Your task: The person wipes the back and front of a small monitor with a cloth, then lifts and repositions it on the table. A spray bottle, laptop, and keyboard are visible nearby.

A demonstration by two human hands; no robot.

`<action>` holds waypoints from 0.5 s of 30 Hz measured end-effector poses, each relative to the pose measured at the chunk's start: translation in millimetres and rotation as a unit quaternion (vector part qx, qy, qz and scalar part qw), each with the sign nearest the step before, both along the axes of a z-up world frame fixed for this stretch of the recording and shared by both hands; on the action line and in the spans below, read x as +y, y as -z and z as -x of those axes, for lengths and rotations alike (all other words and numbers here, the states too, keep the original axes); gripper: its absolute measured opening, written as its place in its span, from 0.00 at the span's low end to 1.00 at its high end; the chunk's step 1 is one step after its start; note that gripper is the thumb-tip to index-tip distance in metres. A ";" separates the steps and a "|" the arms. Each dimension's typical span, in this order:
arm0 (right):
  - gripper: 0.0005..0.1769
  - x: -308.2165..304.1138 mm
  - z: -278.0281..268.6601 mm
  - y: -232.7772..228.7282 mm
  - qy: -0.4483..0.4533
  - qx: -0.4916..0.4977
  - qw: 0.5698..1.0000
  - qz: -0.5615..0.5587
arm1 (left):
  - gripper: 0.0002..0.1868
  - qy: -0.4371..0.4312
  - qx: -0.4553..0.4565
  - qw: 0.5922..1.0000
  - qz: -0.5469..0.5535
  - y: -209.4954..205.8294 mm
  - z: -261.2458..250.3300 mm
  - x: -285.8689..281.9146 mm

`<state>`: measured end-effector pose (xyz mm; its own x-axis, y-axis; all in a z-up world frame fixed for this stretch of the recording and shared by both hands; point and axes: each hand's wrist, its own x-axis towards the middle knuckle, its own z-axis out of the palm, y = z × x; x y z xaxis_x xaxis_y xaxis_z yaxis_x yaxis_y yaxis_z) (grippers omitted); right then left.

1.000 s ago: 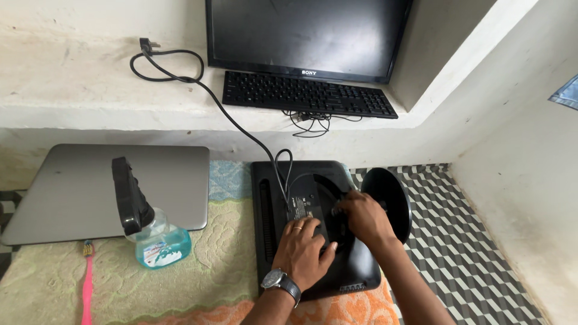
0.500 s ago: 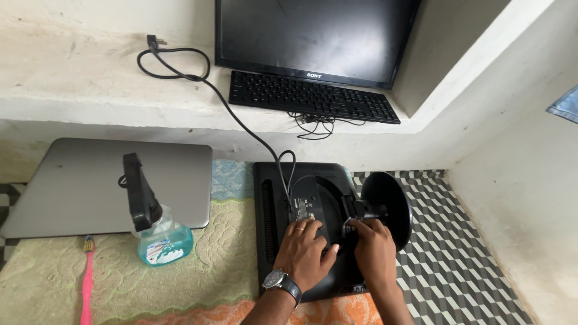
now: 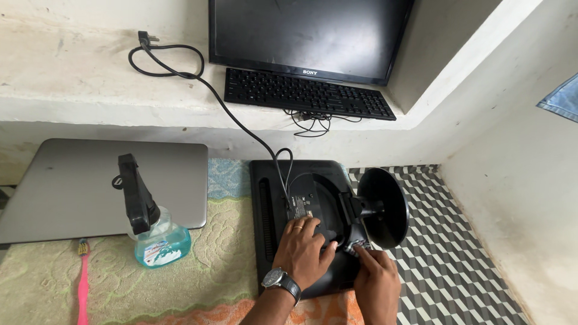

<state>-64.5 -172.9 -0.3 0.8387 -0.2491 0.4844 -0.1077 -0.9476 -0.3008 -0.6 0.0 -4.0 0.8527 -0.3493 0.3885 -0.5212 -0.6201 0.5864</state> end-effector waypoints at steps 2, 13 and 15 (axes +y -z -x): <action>0.20 -5.7 0.2 2.5 0.019 0.002 1.000 0.005 | 0.25 0.001 0.000 1.000 0.002 -0.5 -0.4 -0.3; 0.30 -37.7 -56.0 5.1 0.061 0.096 0.991 -0.072 | 0.24 -0.003 0.006 1.000 -0.008 0.2 -0.6 -1.6; 0.31 -36.8 -50.9 2.7 0.059 0.129 0.989 -0.034 | 0.24 -0.003 0.011 1.000 -0.007 0.7 -0.5 -2.3</action>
<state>-13.6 -209.7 -3.0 0.8948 -0.3780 0.2376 -0.2983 -0.9022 -0.3115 0.0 -2.3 -4.7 0.8630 -0.3495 0.3649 -0.5046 -0.6318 0.5884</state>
